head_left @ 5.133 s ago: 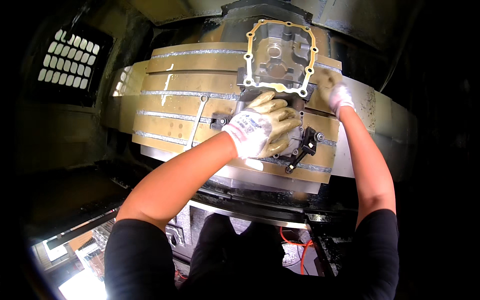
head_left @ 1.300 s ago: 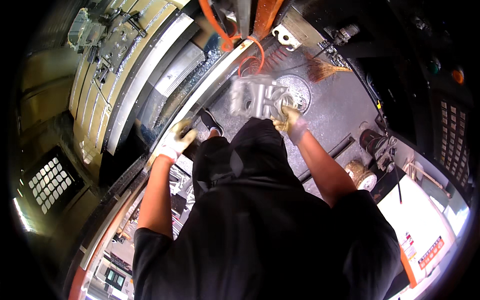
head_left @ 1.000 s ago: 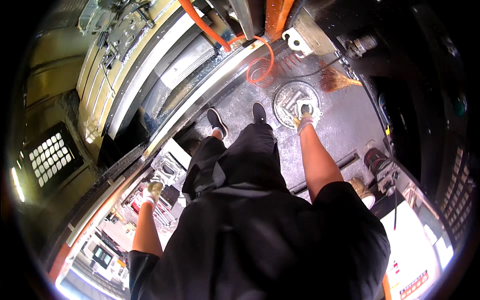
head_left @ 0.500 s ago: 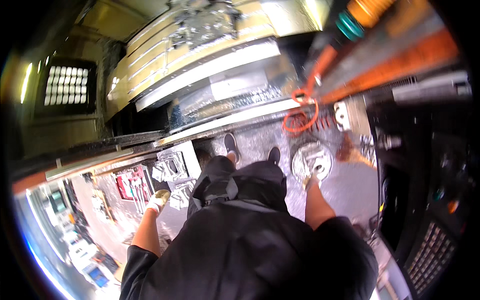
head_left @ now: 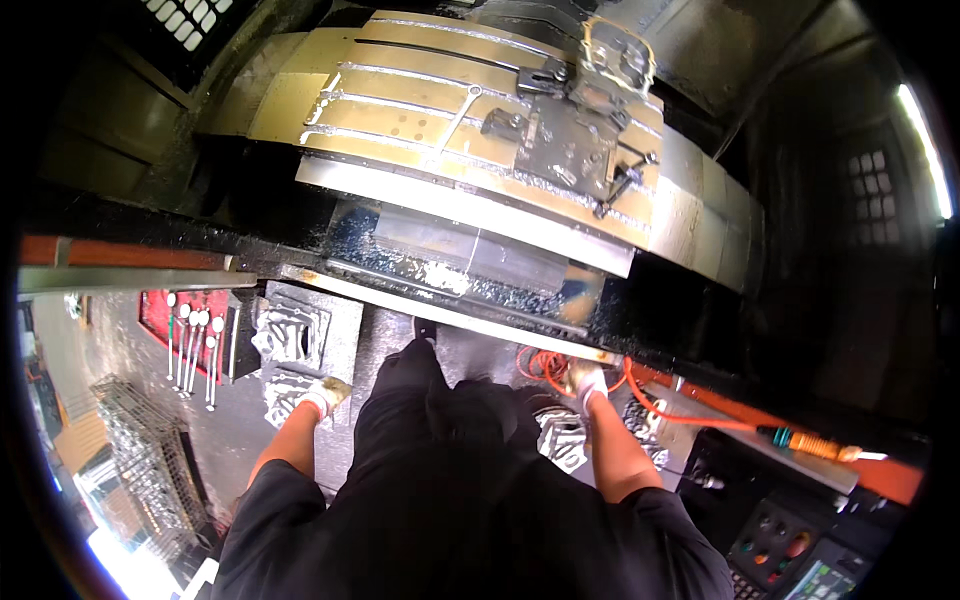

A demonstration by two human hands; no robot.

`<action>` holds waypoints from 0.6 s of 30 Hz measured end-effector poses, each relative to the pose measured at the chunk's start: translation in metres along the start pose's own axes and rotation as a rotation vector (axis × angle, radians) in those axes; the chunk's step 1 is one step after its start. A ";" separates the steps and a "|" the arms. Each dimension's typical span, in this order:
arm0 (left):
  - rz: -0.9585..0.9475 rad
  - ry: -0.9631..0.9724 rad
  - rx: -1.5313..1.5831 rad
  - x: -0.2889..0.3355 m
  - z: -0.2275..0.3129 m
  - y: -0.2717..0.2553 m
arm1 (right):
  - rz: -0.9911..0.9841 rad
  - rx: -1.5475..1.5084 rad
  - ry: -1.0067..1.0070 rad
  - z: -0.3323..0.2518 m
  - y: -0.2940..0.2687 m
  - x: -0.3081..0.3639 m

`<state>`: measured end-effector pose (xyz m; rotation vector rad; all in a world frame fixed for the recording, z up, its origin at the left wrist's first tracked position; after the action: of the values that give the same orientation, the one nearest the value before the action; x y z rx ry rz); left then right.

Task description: The person uses a dial indicator to check the alignment of a metal part on a CNC machine bed, then uses a wrench to tighten bolts on the part before removing it.

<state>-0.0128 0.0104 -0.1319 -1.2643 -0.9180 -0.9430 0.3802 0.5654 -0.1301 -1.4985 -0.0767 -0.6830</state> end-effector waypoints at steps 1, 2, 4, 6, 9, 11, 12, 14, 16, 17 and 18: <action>0.202 0.395 0.121 -0.008 0.026 -0.016 | -0.186 -0.034 -0.013 0.026 -0.039 -0.035; 0.122 0.435 0.055 -0.016 0.038 -0.018 | -0.034 -0.486 0.302 0.057 -0.091 -0.080; 0.221 0.363 0.223 -0.031 0.051 -0.035 | 0.229 -1.252 0.691 0.105 -0.185 -0.142; 0.281 0.374 0.376 -0.039 0.060 -0.046 | 0.444 -1.114 0.558 0.150 -0.297 -0.206; 0.273 0.353 0.451 -0.042 0.057 -0.046 | 0.550 -0.527 0.304 0.186 -0.446 -0.288; 0.267 0.215 0.534 -0.034 0.041 -0.029 | 0.609 -0.132 0.131 0.194 -0.511 -0.333; 0.243 0.138 0.512 -0.028 0.030 -0.017 | 0.510 -0.094 0.074 0.197 -0.527 -0.359; 0.274 0.066 0.655 -0.007 0.009 0.012 | 0.226 -0.441 0.054 0.201 -0.528 -0.408; 0.209 -0.038 0.547 0.009 -0.016 0.038 | 0.215 -0.323 0.152 0.205 -0.513 -0.440; 0.225 -0.010 0.539 0.015 -0.023 0.050 | 0.262 -0.239 0.222 0.205 -0.503 -0.454; 0.253 0.040 0.540 0.021 -0.028 0.063 | 0.339 -0.165 0.212 0.209 -0.496 -0.458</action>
<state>0.0550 -0.0149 -0.1363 -0.8665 -0.8801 -0.4724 -0.1444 0.9644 0.1243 -1.5391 0.3958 -0.5784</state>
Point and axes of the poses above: each hand's wrist, its own x-axis away from the middle knuckle, its own y-axis out of the palm, z = x × y, the point moved 4 cm from there along -x, towards the middle knuckle, and after that the axes turned 4 degrees about z, right-handed, at the moved point
